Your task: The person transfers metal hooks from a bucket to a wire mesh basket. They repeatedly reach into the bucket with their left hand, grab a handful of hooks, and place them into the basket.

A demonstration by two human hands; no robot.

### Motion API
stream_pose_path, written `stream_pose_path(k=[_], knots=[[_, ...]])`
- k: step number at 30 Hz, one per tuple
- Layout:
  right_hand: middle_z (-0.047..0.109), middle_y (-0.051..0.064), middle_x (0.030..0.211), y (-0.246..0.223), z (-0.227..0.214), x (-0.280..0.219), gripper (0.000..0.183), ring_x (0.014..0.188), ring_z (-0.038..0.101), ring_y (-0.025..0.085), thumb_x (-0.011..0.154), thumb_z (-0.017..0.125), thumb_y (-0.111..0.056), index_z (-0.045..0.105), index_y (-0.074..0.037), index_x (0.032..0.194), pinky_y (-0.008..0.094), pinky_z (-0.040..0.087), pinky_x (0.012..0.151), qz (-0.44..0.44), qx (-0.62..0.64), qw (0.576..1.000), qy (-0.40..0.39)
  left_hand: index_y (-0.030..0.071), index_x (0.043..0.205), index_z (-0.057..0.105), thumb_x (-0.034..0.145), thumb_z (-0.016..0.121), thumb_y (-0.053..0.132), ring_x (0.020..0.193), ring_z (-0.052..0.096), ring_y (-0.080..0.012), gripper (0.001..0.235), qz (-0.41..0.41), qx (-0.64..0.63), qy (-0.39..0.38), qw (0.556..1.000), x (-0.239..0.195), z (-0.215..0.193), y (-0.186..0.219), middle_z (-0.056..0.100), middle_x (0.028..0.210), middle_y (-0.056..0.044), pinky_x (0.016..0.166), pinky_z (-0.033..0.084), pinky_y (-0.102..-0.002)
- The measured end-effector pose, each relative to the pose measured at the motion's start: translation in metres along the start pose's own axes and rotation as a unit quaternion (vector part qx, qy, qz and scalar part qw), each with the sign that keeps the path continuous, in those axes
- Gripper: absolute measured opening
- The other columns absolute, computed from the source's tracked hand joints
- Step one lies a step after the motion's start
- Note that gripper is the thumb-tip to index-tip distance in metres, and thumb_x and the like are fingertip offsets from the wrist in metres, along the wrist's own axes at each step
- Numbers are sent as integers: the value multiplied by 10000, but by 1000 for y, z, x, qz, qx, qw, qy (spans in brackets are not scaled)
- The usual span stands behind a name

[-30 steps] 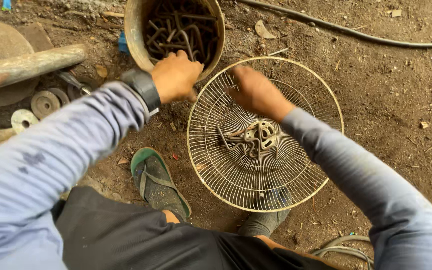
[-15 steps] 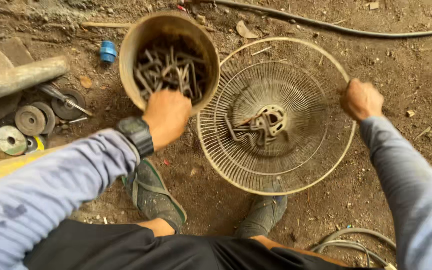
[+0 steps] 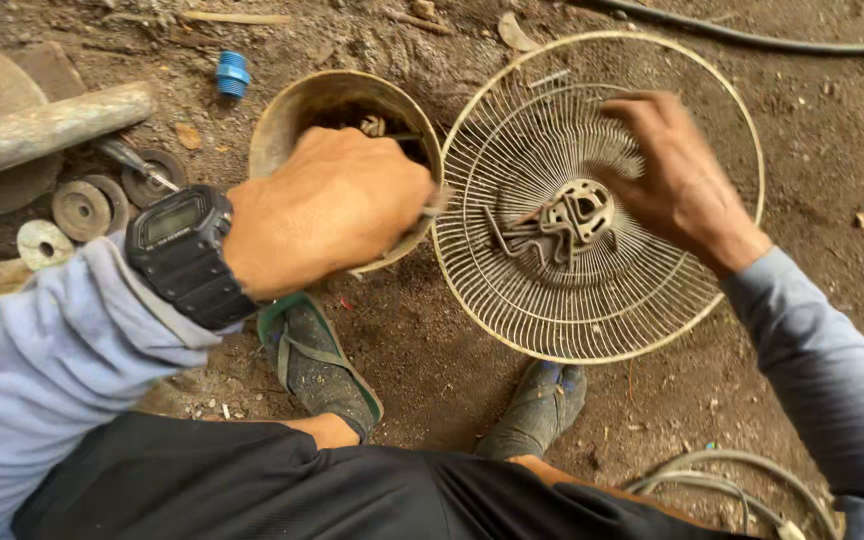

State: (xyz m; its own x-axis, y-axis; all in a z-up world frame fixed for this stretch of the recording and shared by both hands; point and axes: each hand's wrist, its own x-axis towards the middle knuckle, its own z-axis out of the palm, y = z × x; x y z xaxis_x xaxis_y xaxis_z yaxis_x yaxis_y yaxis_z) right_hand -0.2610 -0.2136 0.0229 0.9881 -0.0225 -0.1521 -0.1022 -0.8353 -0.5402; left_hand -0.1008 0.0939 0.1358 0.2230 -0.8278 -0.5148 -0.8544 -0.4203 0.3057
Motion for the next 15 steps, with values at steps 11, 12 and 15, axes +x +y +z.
stream_pose_path(k=[11, 12, 15], knots=[[706, 138, 1025, -94, -14, -20, 391, 805, 759, 221, 1079, 504, -271, 492, 5, 1355, 347, 654, 694, -86, 178, 978, -63, -53, 1140, 578, 916, 549, 14, 734, 673, -309, 236, 169, -274, 212, 923, 72, 65, 60, 675, 844, -186, 670, 564, -442], [716, 126, 994, -88, -13, -24, 363, 775, 747, 211, 1073, 500, -265, 531, -2, 1322, 344, 640, 679, -53, 176, 981, -67, -47, 1164, 581, 880, 547, -6, 749, 680, -304, 289, 168, -299, 207, 916, 75, 64, 61, 684, 863, -187, 671, 572, -438], [736, 100, 898, -67, -11, -32, 312, 706, 712, 193, 1063, 495, -254, 644, -24, 1214, 336, 606, 650, 40, 180, 980, -77, 58, 1151, 587, 943, 607, 159, 656, 670, -228, 232, 27, -393, 41, 918, 85, 55, 54, 684, 864, -102, 597, 583, -403]])
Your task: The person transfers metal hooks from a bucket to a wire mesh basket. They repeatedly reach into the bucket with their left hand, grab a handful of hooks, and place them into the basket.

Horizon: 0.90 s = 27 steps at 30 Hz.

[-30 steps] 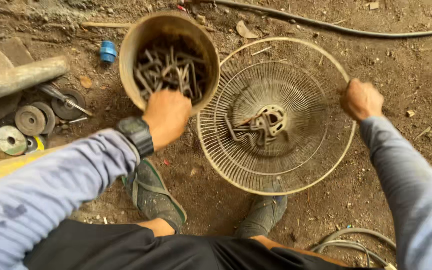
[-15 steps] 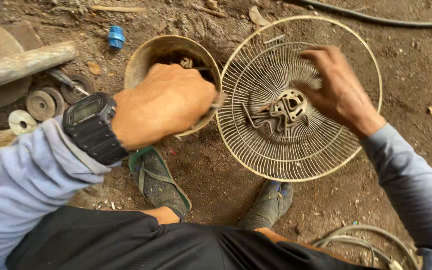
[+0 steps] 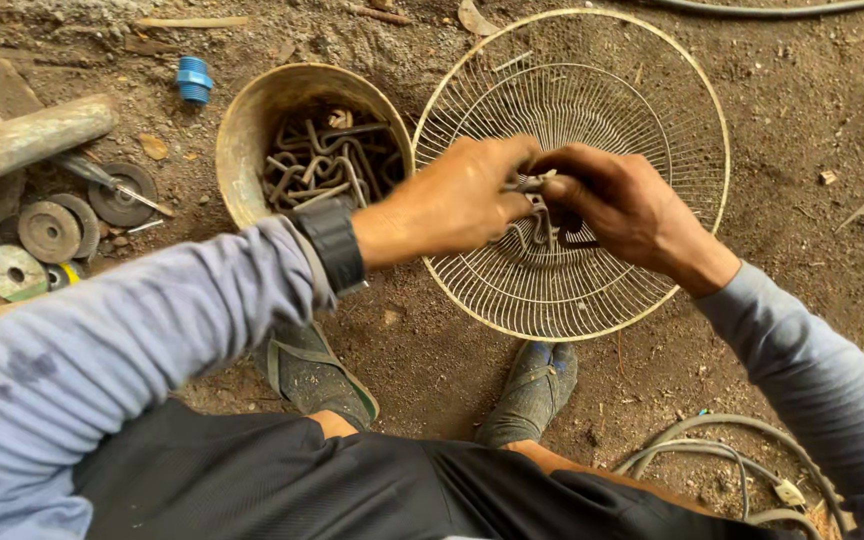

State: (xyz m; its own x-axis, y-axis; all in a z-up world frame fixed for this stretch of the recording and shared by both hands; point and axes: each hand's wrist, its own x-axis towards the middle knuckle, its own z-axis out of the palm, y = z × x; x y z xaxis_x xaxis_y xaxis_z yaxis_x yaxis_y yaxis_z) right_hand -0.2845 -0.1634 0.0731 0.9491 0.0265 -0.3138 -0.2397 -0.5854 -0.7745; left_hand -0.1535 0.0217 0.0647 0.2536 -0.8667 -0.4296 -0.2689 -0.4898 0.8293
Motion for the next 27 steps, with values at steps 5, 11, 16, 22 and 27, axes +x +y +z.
stream_pose_path(k=[5, 11, 16, 22, 27], knots=[[711, 91, 832, 29, -12, -6, 309, 714, 668, 188, 1084, 496, -248, 705, -24, 1124, 348, 590, 668, 86, 53, 995, 19, 25, 1192, 663, 1013, 638, 220, 754, 685, -163, 265, 99, 32, 20, 994, 14, -44, -24, 720, 956, -65, 680, 550, -399], [575, 292, 1278, 66, -11, -1, 465, 883, 678, 340, 1038, 576, -311, 609, 44, 1336, 418, 595, 740, 27, -279, 959, 34, 63, 1203, 772, 955, 652, 102, 866, 650, -300, 278, -161, 370, -120, 907, -15, -87, -60, 715, 1045, -173, 876, 594, -465], [534, 237, 1349, 86, 2, 5, 446, 999, 706, 318, 1008, 561, -336, 613, 0, 1296, 389, 615, 830, 54, -198, 978, -37, 215, 1319, 683, 787, 679, -25, 1113, 547, -374, 583, 28, 402, -63, 913, -29, -79, -103, 516, 1291, -220, 887, 560, -471], [513, 193, 1390, 85, 12, 11, 393, 1003, 699, 298, 989, 572, -320, 645, -21, 1234, 367, 623, 831, 58, -192, 976, -87, 74, 1190, 729, 756, 689, -45, 1100, 590, -451, 452, 73, 428, -31, 900, -32, -67, -111, 503, 1342, -335, 835, 594, -461], [564, 166, 1320, 75, 11, 14, 408, 996, 707, 265, 991, 569, -343, 648, -26, 1234, 369, 624, 841, 19, -176, 981, -80, 18, 1039, 780, 897, 685, 28, 865, 718, -331, 171, 16, 485, -72, 871, -28, -89, -69, 730, 1037, -208, 771, 612, -426]])
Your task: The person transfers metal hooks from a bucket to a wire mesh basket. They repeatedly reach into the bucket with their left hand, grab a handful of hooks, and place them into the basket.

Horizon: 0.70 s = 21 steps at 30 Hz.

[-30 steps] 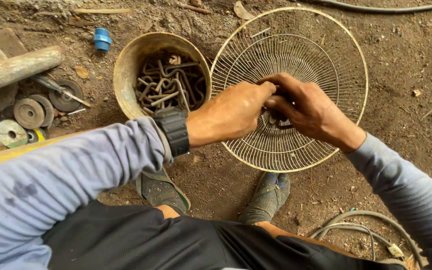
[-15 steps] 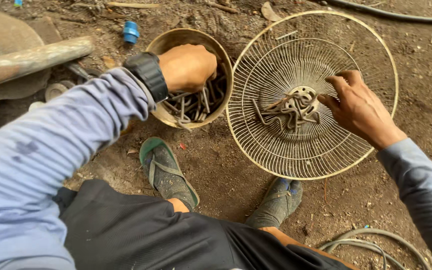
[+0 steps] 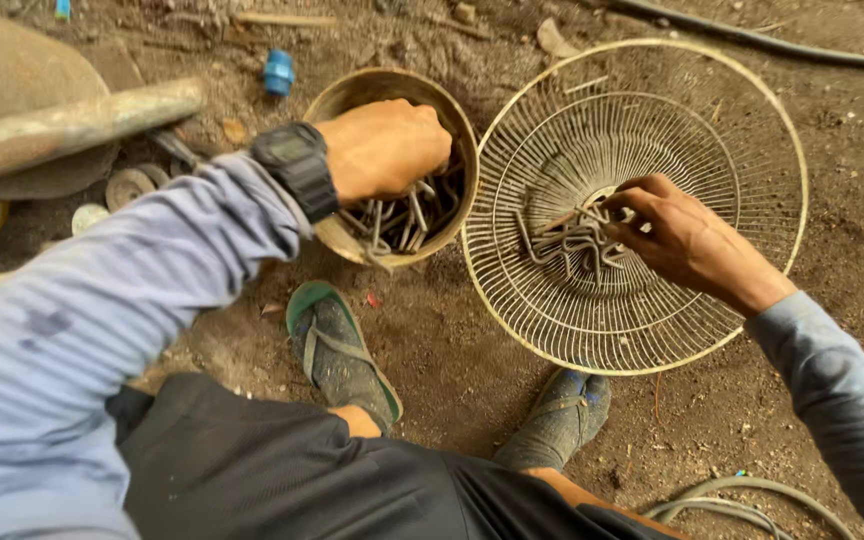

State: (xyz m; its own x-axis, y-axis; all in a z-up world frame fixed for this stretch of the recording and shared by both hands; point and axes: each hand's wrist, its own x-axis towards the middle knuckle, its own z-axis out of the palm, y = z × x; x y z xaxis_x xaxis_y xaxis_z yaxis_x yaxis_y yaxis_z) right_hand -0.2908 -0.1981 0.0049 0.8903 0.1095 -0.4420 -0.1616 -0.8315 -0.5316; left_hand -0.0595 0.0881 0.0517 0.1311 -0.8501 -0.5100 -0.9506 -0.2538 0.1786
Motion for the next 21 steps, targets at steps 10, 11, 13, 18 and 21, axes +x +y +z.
stream_pose_path(k=[10, 11, 13, 18, 21], knots=[[584, 166, 1393, -78, -32, 16, 578, 1083, 713, 283, 931, 586, -408, 514, -86, 1406, 442, 618, 835, -24, 155, 987, 39, 150, 1254, 702, 920, 641, 100, 724, 705, -197, 343, -47, -255, -31, 965, -4, -66, -2, 756, 1000, -72, 617, 594, -357], [559, 177, 1423, -86, -33, 18, 620, 1085, 713, 296, 916, 592, -411, 477, -84, 1430, 457, 622, 822, -28, 161, 986, 43, 145, 1253, 699, 915, 635, 102, 724, 699, -182, 347, -32, -259, -33, 965, -4, -69, 0, 744, 1013, -61, 613, 590, -346], [565, 247, 1402, -99, -37, 26, 655, 1180, 651, 373, 965, 626, -400, 443, -14, 1461, 503, 583, 921, -162, 71, 974, 142, 138, 1271, 691, 942, 621, 135, 724, 690, -214, 336, -14, -247, -39, 968, -1, -72, 6, 746, 987, -86, 616, 592, -365], [631, 209, 1368, -120, -38, 40, 539, 1211, 670, 335, 1019, 625, -356, 493, -5, 1407, 517, 568, 960, -121, 178, 973, 83, 71, 1249, 720, 1054, 538, 167, 690, 698, -245, 283, 30, -211, 4, 977, 20, -54, 24, 786, 953, -139, 665, 610, -363], [700, 170, 1222, -120, -40, 39, 475, 1086, 716, 283, 1008, 601, -345, 534, -49, 1373, 475, 599, 921, -92, 274, 955, 70, -16, 1215, 720, 999, 633, 107, 832, 727, -172, 263, 258, -285, 267, 884, 33, -39, 22, 784, 1042, -164, 766, 594, -319]])
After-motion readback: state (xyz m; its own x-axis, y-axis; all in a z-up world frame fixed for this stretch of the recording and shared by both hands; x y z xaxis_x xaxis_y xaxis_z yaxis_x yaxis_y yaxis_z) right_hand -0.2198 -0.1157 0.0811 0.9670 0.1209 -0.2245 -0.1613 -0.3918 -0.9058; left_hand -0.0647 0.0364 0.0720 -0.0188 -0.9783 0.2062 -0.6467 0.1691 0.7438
